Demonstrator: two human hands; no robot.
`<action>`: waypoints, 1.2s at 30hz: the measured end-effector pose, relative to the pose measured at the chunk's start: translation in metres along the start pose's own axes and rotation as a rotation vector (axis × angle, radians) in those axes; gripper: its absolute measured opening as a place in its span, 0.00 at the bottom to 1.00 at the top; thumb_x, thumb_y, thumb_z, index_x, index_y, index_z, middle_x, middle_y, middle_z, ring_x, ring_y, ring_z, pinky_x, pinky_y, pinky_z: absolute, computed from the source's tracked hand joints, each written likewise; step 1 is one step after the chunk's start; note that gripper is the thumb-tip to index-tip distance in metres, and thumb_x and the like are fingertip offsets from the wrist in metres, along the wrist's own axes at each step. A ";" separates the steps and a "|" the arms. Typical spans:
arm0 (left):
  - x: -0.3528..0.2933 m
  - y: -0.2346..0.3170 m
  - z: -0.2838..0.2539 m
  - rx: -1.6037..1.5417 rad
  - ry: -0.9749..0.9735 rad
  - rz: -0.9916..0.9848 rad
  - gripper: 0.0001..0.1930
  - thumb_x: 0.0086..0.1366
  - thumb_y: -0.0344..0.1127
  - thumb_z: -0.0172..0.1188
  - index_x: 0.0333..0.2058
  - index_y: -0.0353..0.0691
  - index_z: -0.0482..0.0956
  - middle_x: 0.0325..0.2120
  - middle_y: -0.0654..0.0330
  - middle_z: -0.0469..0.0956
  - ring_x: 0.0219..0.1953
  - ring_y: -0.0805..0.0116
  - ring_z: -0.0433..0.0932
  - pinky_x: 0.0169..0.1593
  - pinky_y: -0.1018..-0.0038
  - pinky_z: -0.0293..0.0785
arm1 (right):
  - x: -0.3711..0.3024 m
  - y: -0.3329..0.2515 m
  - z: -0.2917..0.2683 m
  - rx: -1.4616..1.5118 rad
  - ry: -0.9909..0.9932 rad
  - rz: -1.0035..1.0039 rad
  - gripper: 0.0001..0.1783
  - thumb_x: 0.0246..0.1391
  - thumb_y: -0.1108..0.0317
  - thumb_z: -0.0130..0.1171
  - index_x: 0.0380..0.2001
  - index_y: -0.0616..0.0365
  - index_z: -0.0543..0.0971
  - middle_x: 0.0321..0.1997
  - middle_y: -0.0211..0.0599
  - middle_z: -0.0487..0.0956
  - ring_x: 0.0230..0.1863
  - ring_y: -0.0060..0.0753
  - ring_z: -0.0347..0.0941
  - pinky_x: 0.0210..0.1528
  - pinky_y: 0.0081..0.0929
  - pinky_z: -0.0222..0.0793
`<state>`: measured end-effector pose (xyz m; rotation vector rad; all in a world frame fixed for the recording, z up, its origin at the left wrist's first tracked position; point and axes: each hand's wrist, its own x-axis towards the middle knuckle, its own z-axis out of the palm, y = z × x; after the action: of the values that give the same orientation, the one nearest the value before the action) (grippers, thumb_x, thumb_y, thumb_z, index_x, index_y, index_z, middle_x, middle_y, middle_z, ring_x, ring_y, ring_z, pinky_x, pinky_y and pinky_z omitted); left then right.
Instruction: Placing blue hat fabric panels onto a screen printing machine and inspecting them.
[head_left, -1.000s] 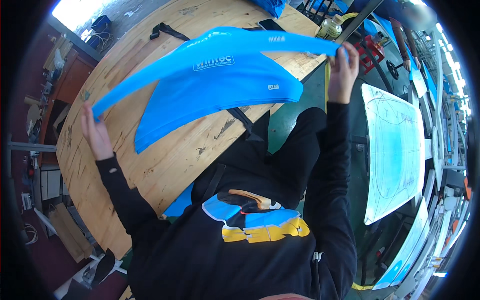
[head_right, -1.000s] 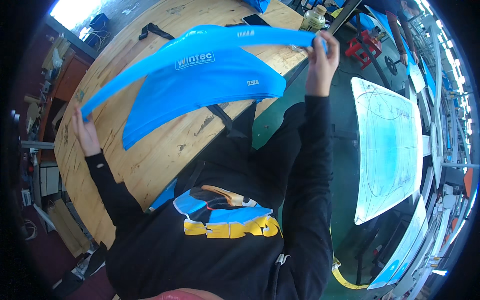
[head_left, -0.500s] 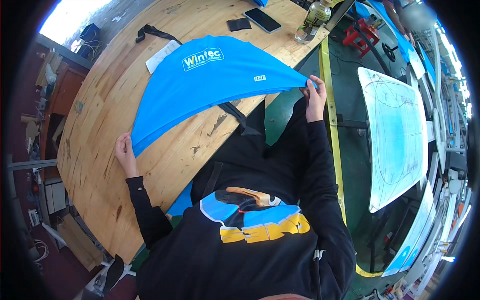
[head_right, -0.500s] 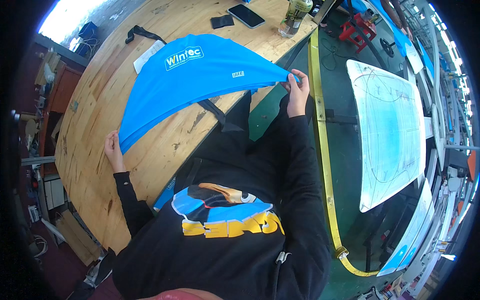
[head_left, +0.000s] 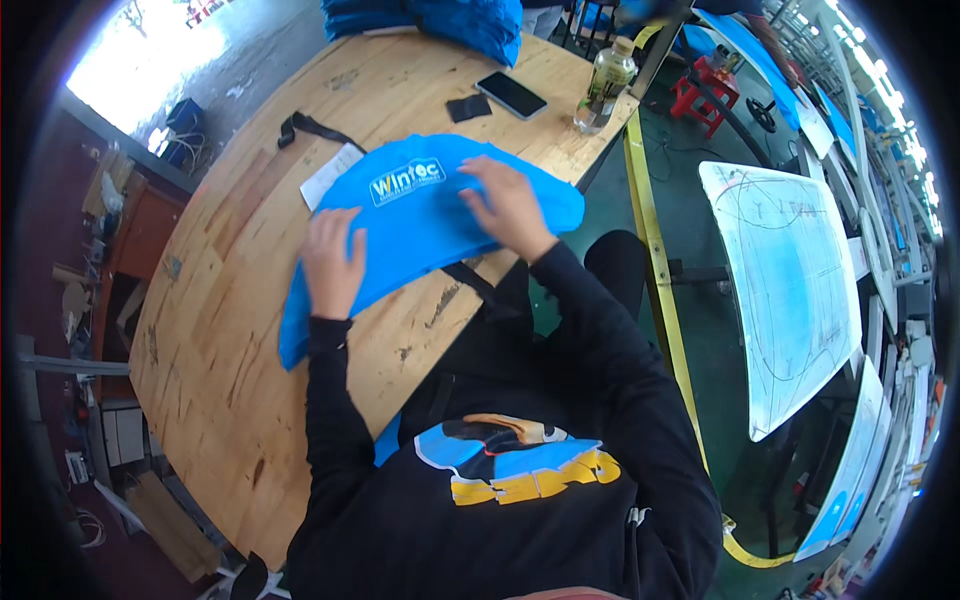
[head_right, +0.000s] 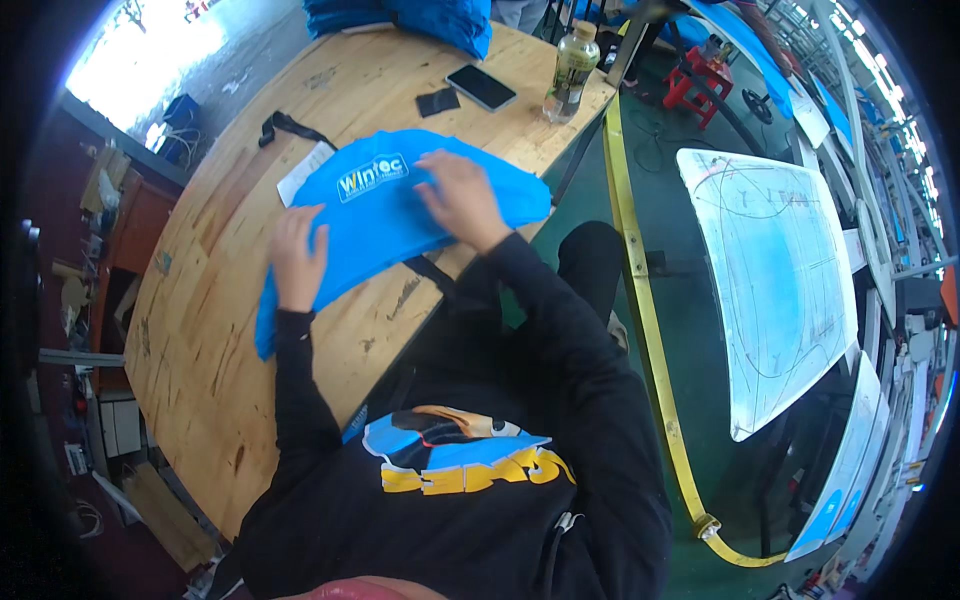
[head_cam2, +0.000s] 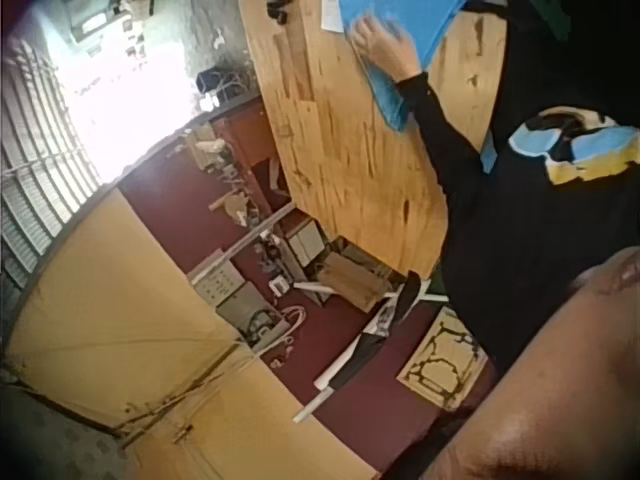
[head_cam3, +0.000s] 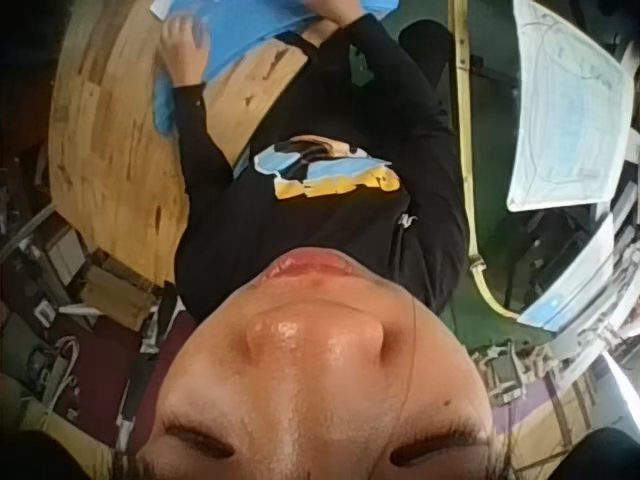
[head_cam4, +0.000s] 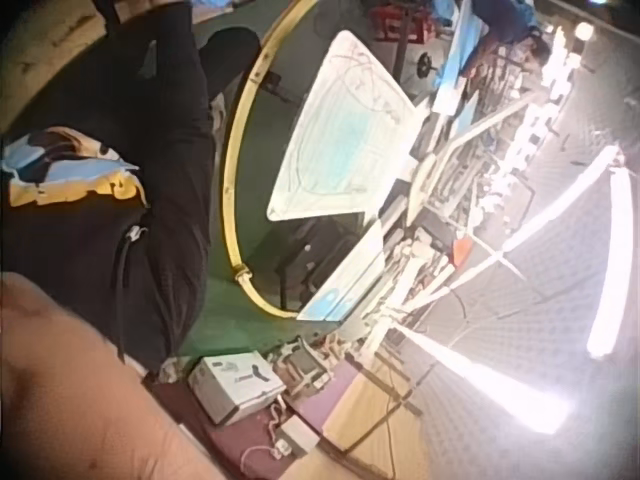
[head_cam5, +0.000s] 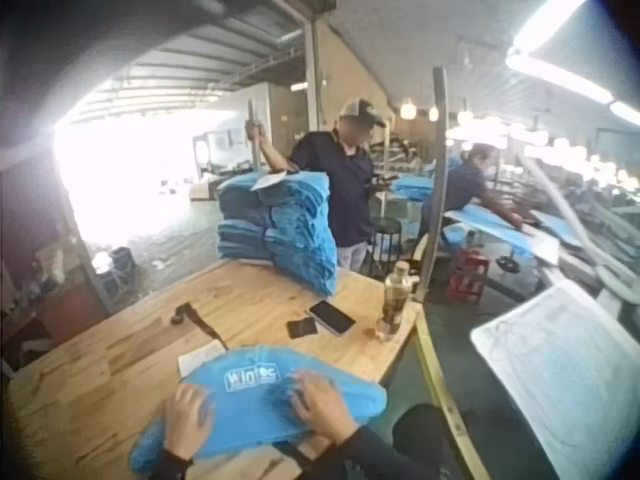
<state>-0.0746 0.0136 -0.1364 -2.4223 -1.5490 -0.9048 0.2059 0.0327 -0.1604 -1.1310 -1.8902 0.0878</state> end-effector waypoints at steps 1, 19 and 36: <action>0.011 0.002 0.013 0.015 -0.074 0.041 0.17 0.64 0.40 0.54 0.51 0.45 0.73 0.50 0.56 0.73 0.58 0.53 0.65 0.60 0.55 0.57 | 0.012 -0.006 0.019 0.000 -0.089 -0.036 0.22 0.53 0.61 0.58 0.50 0.55 0.71 0.54 0.42 0.74 0.56 0.45 0.68 0.58 0.41 0.61; 0.005 -0.046 0.064 0.175 -0.178 -0.239 0.28 0.66 0.55 0.46 0.64 0.61 0.60 0.67 0.62 0.54 0.68 0.54 0.51 0.67 0.50 0.43 | 0.040 0.075 0.048 -0.486 -0.363 0.157 0.31 0.60 0.43 0.43 0.63 0.39 0.63 0.68 0.38 0.59 0.70 0.47 0.49 0.65 0.64 0.40; 0.010 -0.042 0.059 0.203 -0.193 -0.219 0.27 0.67 0.53 0.46 0.63 0.59 0.61 0.66 0.59 0.54 0.67 0.51 0.52 0.66 0.48 0.45 | -0.078 0.079 -0.058 -0.358 -0.096 0.570 0.29 0.62 0.55 0.45 0.65 0.48 0.60 0.68 0.38 0.60 0.71 0.47 0.49 0.68 0.61 0.34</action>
<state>-0.0831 0.0648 -0.1878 -2.2855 -1.9001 -0.5233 0.3139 0.0010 -0.2147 -1.9200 -1.6478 0.1253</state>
